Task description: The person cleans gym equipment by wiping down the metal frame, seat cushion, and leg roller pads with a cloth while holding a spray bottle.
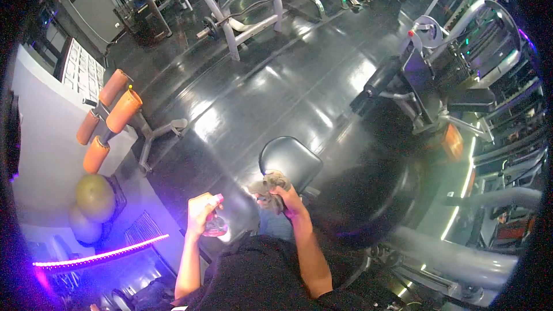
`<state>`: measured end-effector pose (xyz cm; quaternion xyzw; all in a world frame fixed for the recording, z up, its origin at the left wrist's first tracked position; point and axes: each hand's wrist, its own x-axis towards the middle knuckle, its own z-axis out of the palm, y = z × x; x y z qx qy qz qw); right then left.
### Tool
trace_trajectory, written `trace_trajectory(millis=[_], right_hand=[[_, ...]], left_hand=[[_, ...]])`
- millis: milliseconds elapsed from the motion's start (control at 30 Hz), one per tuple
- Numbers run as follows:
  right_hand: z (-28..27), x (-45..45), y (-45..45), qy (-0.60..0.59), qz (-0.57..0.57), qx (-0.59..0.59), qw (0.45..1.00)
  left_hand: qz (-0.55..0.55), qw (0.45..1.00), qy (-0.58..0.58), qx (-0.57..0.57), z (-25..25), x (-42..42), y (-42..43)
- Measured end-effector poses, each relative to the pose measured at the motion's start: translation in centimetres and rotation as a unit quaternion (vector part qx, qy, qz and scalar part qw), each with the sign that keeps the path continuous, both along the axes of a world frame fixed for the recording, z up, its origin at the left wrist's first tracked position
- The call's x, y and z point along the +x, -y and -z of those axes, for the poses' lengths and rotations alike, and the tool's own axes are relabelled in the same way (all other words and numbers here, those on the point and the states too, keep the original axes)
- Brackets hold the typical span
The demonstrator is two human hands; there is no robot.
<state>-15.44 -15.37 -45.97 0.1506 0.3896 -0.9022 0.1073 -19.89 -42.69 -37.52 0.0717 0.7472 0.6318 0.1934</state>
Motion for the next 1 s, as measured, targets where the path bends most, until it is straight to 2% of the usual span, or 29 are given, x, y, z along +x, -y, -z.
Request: trace_trajectory(millis=[67,133,200,267,333,367,533,667,800,933,1000], right_hand=[[-0.6,-2.1,-0.2,-0.015,0.006,-0.11,0.994],[0.3,-4.6,-1.1,-0.01,-0.003,-0.115,0.993],[3.8,-7.0,-1.7,-0.025,0.009,-0.035,0.999],[1.0,-9.8,-1.9,-0.022,0.002,-0.074,0.997],[0.7,-12.2,-2.6,-0.012,-0.022,0.055,0.998],[1.4,-13.3,-2.9,-0.022,-0.02,0.068,0.997],[1.1,-18.8,-3.0,0.006,0.017,0.028,0.999],[0.7,-22.7,-3.0,0.029,0.029,0.055,0.998],[0.6,-25.7,-3.2,0.076,0.076,0.078,0.991],[-0.1,-27.9,-3.7,0.146,0.168,0.063,0.973],[2.0,-28.6,-4.3,0.157,0.25,0.017,0.955]], left_hand=[[0.011,1.0,0.002,-0.016,0.5,-2.3,0.0],[0.013,1.0,0.016,-0.02,1.1,-4.8,-0.2],[0.025,0.999,0.01,-0.035,1.2,-7.7,-0.4],[0.03,0.999,0.011,-0.034,1.3,-10.6,-0.7],[0.041,0.998,0.021,-0.048,0.4,-13.8,-1.0],[0.046,0.997,0.022,-0.054,0.1,-15.1,-1.2],[0.034,0.998,-0.006,-0.057,-0.6,-21.3,-1.8],[-0.016,0.998,0.042,-0.032,1.0,-25.4,-2.4],[0.009,0.996,0.085,-0.029,3.2,-31.3,-3.3],[0.067,0.992,0.1,0.042,5.3,-38.3,-5.9],[0.092,0.986,0.142,0.015,3.9,-41.9,-7.5]])
